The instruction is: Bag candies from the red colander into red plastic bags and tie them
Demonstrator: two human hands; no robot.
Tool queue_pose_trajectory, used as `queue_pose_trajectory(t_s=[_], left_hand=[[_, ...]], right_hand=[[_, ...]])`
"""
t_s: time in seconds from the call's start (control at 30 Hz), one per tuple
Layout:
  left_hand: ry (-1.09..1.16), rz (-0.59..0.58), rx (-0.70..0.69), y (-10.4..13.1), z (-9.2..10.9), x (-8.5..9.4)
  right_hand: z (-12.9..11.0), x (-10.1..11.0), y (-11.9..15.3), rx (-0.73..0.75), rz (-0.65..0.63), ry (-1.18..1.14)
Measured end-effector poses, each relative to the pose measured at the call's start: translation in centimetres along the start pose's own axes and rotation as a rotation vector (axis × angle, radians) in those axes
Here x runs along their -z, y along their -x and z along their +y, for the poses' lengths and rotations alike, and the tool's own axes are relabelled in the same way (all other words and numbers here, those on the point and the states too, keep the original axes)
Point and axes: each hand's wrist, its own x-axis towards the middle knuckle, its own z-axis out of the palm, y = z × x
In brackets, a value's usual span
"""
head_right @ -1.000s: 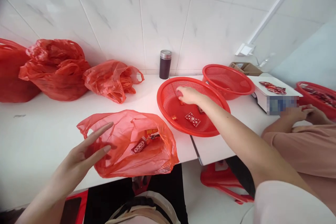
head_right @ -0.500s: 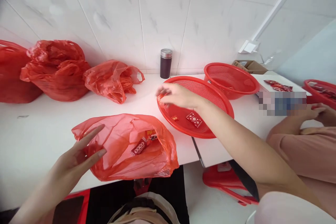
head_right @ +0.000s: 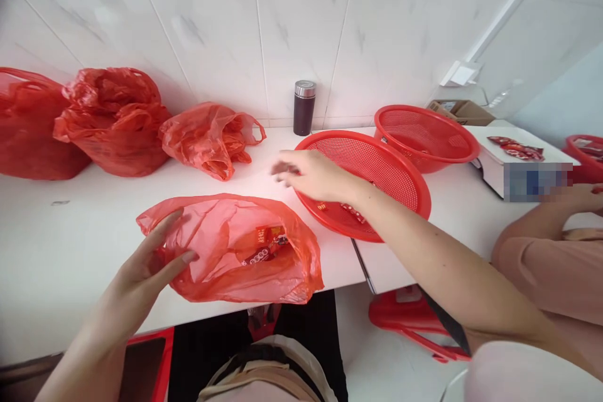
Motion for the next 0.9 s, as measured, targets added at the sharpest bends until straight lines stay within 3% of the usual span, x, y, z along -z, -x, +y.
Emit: queue_pose_trajectory(t_s=[0.07, 0.17, 0.27, 0.37, 0.5, 0.63, 0.7, 0.8, 0.9], left_hand=[[-0.003, -0.019, -0.026, 0.3, -0.1, -0.1], [-0.001, -0.032, -0.084, 0.7, -0.2, -0.4], [0.002, -0.028, -0.08, 0.8, -0.4, -0.6], [-0.008, -0.023, -0.062, 0.8, -0.6, -0.5], [-0.027, 0.028, -0.049, 0.9, -0.9, -0.2], [-0.035, 0.072, -0.046, 1.0, -0.9, -0.2], [-0.026, 0.077, -0.034, 1.0, -0.7, -0.3], [0.027, 0.065, -0.013, 0.7, -0.4, -0.8], [0.093, 0.063, -0.003, 0.5, -0.4, -1.3]], right_hand=[[3.6, 0.7, 1.5, -0.197, 0.061, 0.266], [8.2, -0.7, 3.3, -0.408, -0.12, 0.39], [10.2, -2.4, 3.8, -0.428, -0.22, 0.334], [10.4, -2.2, 2.9, -0.408, -0.219, 0.336], [9.0, 0.4, 1.6, -0.35, 0.01, 0.271], [4.7, 1.8, 2.0, -0.274, 0.173, 0.018], [1.8, 0.9, 2.4, -0.169, 0.172, -0.064], [-2.1, -2.7, 2.6, -0.013, -0.018, -0.118], [-4.3, -6.5, 2.2, 0.091, -0.098, 0.103]])
